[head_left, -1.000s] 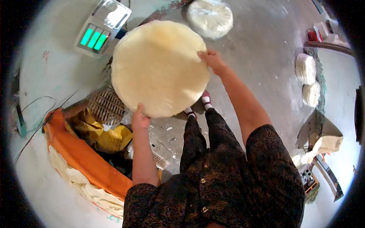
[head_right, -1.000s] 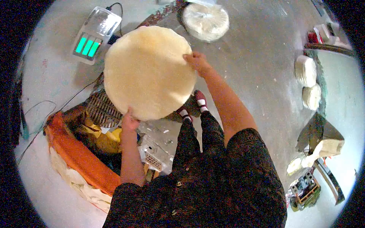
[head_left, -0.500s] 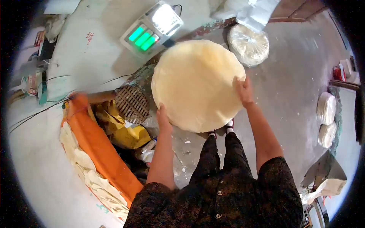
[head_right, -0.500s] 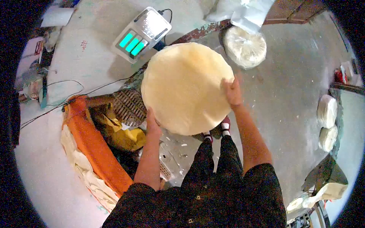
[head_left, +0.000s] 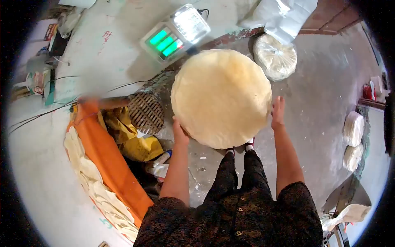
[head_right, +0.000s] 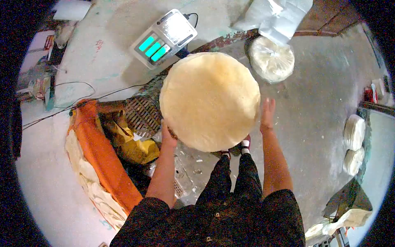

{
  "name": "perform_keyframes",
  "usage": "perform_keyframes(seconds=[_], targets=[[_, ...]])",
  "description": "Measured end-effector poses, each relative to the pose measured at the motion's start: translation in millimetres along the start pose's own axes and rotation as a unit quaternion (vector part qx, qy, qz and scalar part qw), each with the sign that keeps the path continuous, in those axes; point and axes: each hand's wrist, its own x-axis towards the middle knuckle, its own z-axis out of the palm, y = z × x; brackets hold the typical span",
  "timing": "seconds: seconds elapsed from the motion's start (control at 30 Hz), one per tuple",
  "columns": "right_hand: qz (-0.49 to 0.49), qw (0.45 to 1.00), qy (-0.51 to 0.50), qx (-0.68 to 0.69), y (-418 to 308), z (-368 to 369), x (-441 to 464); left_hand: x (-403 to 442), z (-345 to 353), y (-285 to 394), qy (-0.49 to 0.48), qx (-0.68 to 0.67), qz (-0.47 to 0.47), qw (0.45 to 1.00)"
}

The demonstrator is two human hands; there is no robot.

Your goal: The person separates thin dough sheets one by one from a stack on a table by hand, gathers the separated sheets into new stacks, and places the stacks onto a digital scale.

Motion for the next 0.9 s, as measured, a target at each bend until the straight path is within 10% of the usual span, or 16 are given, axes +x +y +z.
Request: perform_keyframes(seconds=[0.27,0.9], targets=[[0.101,0.995,0.004,0.007,45.2,-58.1,6.4,-7.6,-25.5,2.8,0.076,-0.037,-0.088,0.993],[0.066,0.996,-0.041,0.047,34.1,-19.5,19.0,7.7,11.3,23.9,-0.099,-0.009,0.006,0.995]])
